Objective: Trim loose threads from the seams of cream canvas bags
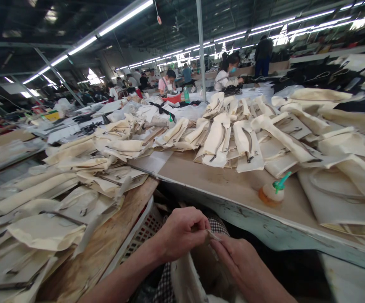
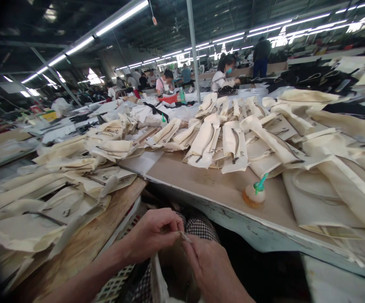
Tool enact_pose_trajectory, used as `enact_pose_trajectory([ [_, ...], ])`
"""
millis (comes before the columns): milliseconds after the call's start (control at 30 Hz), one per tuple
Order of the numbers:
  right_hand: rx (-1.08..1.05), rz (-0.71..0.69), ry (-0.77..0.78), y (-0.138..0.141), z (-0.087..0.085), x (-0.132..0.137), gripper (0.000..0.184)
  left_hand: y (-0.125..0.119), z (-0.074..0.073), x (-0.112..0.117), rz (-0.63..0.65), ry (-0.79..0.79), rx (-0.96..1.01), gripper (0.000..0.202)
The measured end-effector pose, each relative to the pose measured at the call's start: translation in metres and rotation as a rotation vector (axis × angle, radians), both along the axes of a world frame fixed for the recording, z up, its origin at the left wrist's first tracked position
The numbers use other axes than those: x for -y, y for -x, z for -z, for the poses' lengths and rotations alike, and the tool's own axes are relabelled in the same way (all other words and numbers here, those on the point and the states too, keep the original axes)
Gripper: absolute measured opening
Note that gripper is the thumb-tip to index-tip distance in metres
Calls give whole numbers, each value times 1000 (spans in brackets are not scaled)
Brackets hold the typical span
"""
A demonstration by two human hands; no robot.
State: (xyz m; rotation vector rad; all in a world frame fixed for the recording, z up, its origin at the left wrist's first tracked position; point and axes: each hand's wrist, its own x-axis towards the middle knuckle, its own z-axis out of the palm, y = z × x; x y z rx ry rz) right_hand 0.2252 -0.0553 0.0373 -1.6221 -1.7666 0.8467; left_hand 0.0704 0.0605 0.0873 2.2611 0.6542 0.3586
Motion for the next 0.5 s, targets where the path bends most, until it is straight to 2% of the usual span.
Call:
enact_pose_trajectory([
  [133, 95, 14, -21, 2, -1, 5, 26, 1, -2, 0, -13, 13, 5, 15],
  [233, 274, 35, -164, 4, 5, 11, 22, 1, -2, 1, -12, 1, 7, 15],
  [367, 522, 78, -354, 6, 16, 11, 27, 0, 2, 2, -1, -32, 12, 14],
  [500, 637, -57, -412, 0, 18, 7, 15, -1, 5, 2, -11, -58, 21, 14],
])
